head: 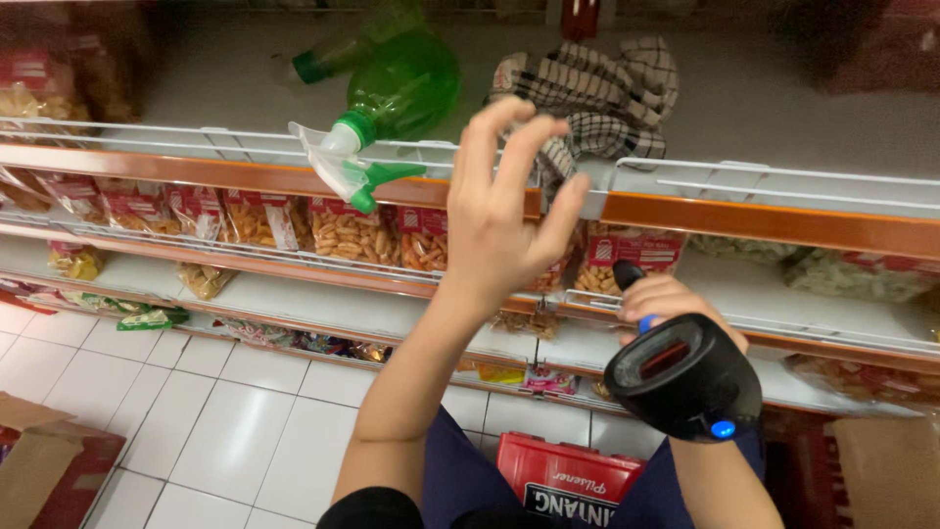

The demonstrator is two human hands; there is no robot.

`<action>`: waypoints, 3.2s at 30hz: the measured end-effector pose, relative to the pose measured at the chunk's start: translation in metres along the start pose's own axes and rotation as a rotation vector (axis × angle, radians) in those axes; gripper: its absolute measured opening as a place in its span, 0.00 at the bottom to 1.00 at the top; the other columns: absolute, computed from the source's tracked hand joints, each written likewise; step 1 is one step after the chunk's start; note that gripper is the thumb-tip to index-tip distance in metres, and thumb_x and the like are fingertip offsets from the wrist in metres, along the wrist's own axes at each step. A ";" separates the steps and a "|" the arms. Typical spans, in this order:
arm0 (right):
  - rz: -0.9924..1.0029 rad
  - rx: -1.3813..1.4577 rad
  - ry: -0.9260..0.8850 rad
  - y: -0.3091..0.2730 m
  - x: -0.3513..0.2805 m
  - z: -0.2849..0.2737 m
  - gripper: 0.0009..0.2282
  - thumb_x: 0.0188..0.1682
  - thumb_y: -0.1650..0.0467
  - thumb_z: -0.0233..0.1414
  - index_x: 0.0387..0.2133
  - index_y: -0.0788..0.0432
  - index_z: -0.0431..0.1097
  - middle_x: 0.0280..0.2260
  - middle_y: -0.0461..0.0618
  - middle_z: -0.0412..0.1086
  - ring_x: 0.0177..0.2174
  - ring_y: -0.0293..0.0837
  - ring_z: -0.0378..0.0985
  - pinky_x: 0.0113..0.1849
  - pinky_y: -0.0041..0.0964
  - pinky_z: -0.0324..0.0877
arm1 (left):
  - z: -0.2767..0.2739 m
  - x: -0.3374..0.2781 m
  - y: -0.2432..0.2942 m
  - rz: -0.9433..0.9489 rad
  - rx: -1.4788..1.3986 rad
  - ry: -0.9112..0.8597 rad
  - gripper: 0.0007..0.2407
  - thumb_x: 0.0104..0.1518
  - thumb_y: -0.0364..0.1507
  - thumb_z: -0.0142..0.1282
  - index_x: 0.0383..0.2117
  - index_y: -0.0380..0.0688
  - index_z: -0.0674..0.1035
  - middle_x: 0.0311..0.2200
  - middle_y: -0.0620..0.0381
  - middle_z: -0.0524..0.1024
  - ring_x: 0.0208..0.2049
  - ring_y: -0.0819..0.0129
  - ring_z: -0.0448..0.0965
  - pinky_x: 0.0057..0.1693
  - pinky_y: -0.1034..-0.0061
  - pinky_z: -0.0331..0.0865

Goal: The person handles snack packages on a shelf, uses a handheld scanner to scan an item, wipes the scanner with a cloth, and then cleans the shelf using a spray bottle and the cloth.

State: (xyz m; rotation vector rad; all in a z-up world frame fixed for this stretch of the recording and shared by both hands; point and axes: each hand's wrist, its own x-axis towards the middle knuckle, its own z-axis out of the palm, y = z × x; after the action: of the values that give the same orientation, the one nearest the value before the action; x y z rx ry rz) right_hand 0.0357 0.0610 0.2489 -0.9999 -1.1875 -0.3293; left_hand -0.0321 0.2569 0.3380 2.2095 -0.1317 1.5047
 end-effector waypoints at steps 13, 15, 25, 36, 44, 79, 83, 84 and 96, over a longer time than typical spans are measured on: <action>0.348 0.073 0.054 -0.001 -0.059 -0.010 0.09 0.42 0.77 0.62 0.33 0.65 0.71 0.31 0.56 0.75 0.35 0.49 0.78 0.43 0.45 0.72 | 0.039 0.029 -0.019 -0.143 0.606 -0.236 0.16 0.45 0.31 0.65 0.42 0.45 0.78 0.49 0.48 0.71 0.56 0.51 0.67 0.56 0.48 0.56; 0.291 0.138 0.053 0.001 -0.061 -0.012 0.09 0.45 0.75 0.63 0.35 0.63 0.70 0.34 0.54 0.74 0.38 0.49 0.78 0.44 0.45 0.73 | 0.039 0.012 -0.010 -0.060 0.561 -0.137 0.14 0.50 0.26 0.61 0.44 0.46 0.78 0.52 0.54 0.72 0.60 0.57 0.67 0.65 0.45 0.53; 0.370 0.284 0.216 -0.005 -0.083 -0.026 0.10 0.45 0.74 0.62 0.37 0.64 0.69 0.35 0.55 0.74 0.39 0.50 0.77 0.45 0.45 0.72 | -0.007 -0.105 0.078 0.245 0.015 -0.322 0.11 0.54 0.30 0.60 0.42 0.43 0.77 0.46 0.53 0.76 0.53 0.60 0.80 0.68 0.44 0.45; 0.449 0.309 0.288 -0.010 -0.105 -0.031 0.12 0.45 0.73 0.61 0.39 0.64 0.69 0.37 0.55 0.73 0.41 0.50 0.77 0.47 0.45 0.71 | -0.022 -0.051 0.018 0.049 0.341 -0.072 0.11 0.61 0.32 0.61 0.45 0.42 0.79 0.47 0.51 0.75 0.53 0.57 0.75 0.62 0.58 0.58; 0.494 0.318 0.318 -0.005 -0.112 -0.031 0.13 0.45 0.73 0.60 0.41 0.64 0.68 0.39 0.55 0.72 0.42 0.50 0.76 0.48 0.45 0.71 | 0.009 0.013 -0.035 -0.113 0.741 -0.122 0.15 0.63 0.40 0.53 0.34 0.41 0.83 0.46 0.52 0.76 0.53 0.57 0.71 0.58 0.46 0.53; 0.627 0.427 0.312 0.024 -0.113 -0.018 0.18 0.46 0.70 0.57 0.47 0.65 0.65 0.45 0.57 0.70 0.47 0.51 0.74 0.52 0.46 0.67 | -0.014 -0.005 -0.002 -0.064 0.125 -0.135 0.19 0.63 0.29 0.54 0.57 0.29 0.72 0.62 0.45 0.68 0.63 0.53 0.70 0.66 0.51 0.59; 0.632 0.449 0.303 0.028 -0.111 -0.016 0.18 0.46 0.70 0.57 0.48 0.66 0.65 0.46 0.57 0.70 0.47 0.51 0.73 0.52 0.46 0.67 | -0.010 -0.026 0.001 0.186 -0.011 -0.092 0.18 0.60 0.24 0.61 0.54 0.26 0.74 0.63 0.45 0.66 0.67 0.48 0.68 0.70 0.46 0.59; 0.632 0.455 0.301 0.028 -0.111 -0.015 0.18 0.46 0.70 0.57 0.48 0.66 0.65 0.46 0.57 0.70 0.47 0.51 0.73 0.52 0.46 0.67 | -0.008 -0.030 0.000 0.268 -0.063 -0.058 0.16 0.59 0.23 0.62 0.51 0.27 0.75 0.62 0.47 0.66 0.65 0.48 0.70 0.71 0.44 0.61; 0.691 0.577 0.196 0.047 -0.095 0.005 0.20 0.46 0.69 0.56 0.50 0.66 0.64 0.48 0.58 0.69 0.49 0.52 0.72 0.54 0.47 0.66 | -0.011 -0.120 0.046 0.243 -0.606 -0.184 0.13 0.53 0.25 0.69 0.41 0.28 0.81 0.47 0.45 0.79 0.48 0.53 0.83 0.51 0.62 0.74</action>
State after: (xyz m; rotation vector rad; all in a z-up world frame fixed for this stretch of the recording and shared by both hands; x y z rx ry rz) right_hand 0.0283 0.0652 0.1426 -0.7808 -0.6373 0.4365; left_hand -0.1043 0.1996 0.2473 1.8650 -0.8254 1.1619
